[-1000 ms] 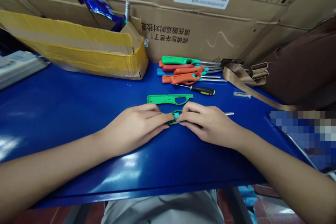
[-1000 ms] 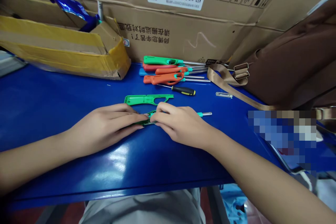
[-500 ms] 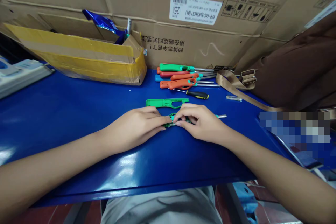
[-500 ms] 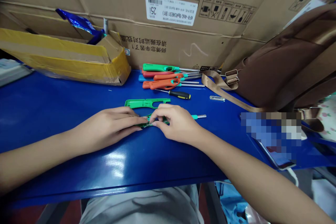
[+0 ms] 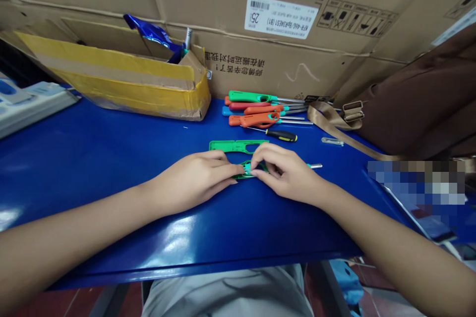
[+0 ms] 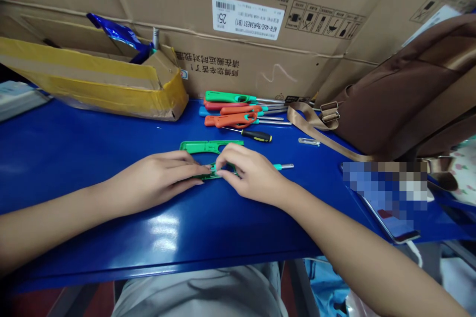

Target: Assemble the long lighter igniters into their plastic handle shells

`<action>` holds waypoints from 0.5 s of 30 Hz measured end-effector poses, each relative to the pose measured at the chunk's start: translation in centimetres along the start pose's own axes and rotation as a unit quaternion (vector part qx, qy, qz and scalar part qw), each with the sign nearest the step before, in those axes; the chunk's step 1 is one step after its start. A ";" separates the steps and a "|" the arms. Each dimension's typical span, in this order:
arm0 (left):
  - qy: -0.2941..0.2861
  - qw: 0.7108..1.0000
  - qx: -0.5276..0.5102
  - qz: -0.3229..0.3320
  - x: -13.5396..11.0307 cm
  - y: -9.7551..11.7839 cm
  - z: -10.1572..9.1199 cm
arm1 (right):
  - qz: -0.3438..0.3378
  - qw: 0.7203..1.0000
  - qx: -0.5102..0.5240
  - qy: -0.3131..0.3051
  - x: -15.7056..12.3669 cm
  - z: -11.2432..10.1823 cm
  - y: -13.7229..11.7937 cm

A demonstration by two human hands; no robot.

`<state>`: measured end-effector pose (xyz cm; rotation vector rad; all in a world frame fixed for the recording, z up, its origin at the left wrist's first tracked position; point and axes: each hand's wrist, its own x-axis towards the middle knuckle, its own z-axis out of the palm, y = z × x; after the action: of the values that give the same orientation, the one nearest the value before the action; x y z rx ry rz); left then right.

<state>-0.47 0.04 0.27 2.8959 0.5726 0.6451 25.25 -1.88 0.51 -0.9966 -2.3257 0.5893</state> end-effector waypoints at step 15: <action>-0.030 0.993 0.093 0.062 -0.1 0.4 -0.1 | -0.028 0.997 -0.028 -0.061 -0.1 -1.2 0.3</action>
<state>-0.45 -0.34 0.42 3.1343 0.4721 0.5456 26.23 -1.56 1.26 -0.9417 -2.4806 0.5807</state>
